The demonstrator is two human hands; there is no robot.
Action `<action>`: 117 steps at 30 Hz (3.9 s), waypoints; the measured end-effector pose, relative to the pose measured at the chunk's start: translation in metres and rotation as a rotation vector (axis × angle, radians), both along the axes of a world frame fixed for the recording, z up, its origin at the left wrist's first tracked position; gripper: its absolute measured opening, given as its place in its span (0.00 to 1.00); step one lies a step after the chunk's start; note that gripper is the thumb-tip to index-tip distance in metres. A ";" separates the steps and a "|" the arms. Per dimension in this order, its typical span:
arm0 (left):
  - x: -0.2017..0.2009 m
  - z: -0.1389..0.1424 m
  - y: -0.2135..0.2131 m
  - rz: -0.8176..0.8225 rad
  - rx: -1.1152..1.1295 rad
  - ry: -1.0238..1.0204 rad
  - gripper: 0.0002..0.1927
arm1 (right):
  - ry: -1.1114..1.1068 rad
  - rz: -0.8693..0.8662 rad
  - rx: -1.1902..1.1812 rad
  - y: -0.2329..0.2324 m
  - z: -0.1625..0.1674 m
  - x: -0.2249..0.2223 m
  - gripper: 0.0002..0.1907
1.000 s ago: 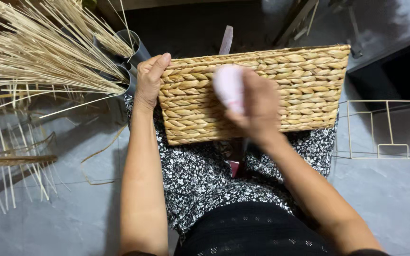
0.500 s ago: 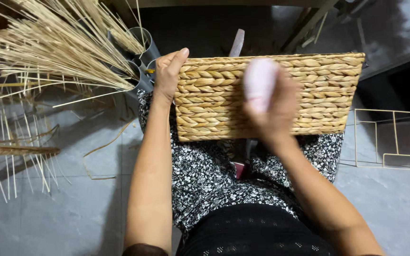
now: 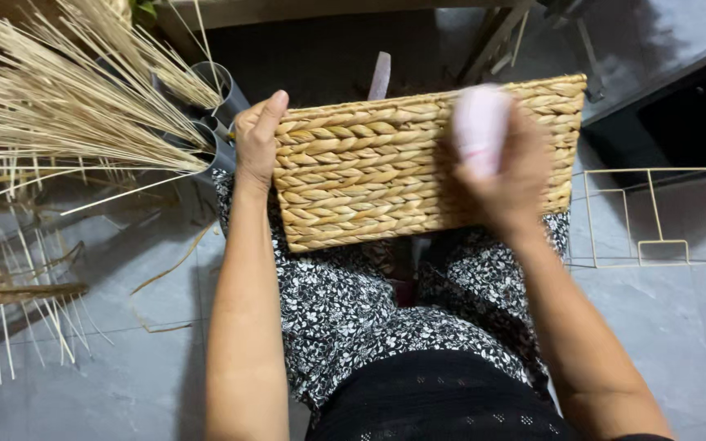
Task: The person sits on the floor with a woven water-hyacinth basket on their lap and uses scissors to trim protruding straw ends from its sides. They then use a pink brush to brush the woven surface, rotating the basket to work over different sides and trimming loose ends as they appear.
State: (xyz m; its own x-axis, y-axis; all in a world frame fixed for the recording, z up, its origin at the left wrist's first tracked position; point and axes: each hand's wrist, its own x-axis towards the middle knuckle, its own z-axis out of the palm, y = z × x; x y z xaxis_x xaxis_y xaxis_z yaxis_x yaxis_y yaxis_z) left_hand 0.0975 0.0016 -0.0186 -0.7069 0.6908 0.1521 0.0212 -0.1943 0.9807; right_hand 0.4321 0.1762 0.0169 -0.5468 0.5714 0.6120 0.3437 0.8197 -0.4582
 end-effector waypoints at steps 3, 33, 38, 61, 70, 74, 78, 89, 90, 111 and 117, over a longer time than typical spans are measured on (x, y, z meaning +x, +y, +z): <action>0.000 0.000 0.002 -0.022 0.005 -0.032 0.23 | 0.059 -0.170 -0.124 0.046 0.005 0.059 0.45; 0.007 0.009 0.005 -0.012 0.024 -0.085 0.20 | -0.099 -0.268 -0.041 0.016 0.004 0.087 0.47; 0.009 0.008 0.007 0.005 0.022 -0.051 0.20 | -0.074 -0.259 -0.052 -0.002 -0.007 0.091 0.47; 0.006 0.009 0.005 0.008 0.019 0.009 0.24 | -0.042 0.139 0.040 -0.038 -0.025 0.053 0.49; 0.006 0.003 0.004 -0.004 0.065 -0.027 0.22 | 0.017 -0.111 -0.163 -0.028 -0.031 0.080 0.50; 0.003 0.002 0.004 -0.004 0.075 -0.054 0.21 | -0.132 0.068 0.018 -0.074 -0.029 0.015 0.53; 0.003 0.003 0.003 -0.005 0.047 -0.053 0.20 | -0.397 0.284 -0.124 -0.128 -0.005 -0.044 0.53; 0.006 0.003 0.003 0.018 0.022 -0.063 0.20 | -0.169 -0.049 0.063 -0.011 -0.001 0.033 0.54; 0.007 0.003 0.004 0.023 0.007 -0.052 0.20 | -0.151 -0.151 0.062 0.004 0.001 0.048 0.53; 0.011 0.009 0.003 0.023 0.025 -0.069 0.21 | -0.117 0.061 0.110 -0.035 0.007 -0.033 0.57; 0.011 0.005 0.004 0.023 0.040 -0.051 0.21 | -0.049 -0.296 0.006 0.051 0.013 0.050 0.49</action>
State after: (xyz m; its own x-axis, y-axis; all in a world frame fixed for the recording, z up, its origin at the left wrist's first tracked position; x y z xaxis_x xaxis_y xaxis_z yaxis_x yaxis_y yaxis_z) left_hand 0.1084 0.0057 -0.0140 -0.7299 0.6684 0.1431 -0.0233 -0.2336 0.9721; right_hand 0.4819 0.2267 0.0303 -0.3856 0.7069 0.5930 0.5898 0.6831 -0.4307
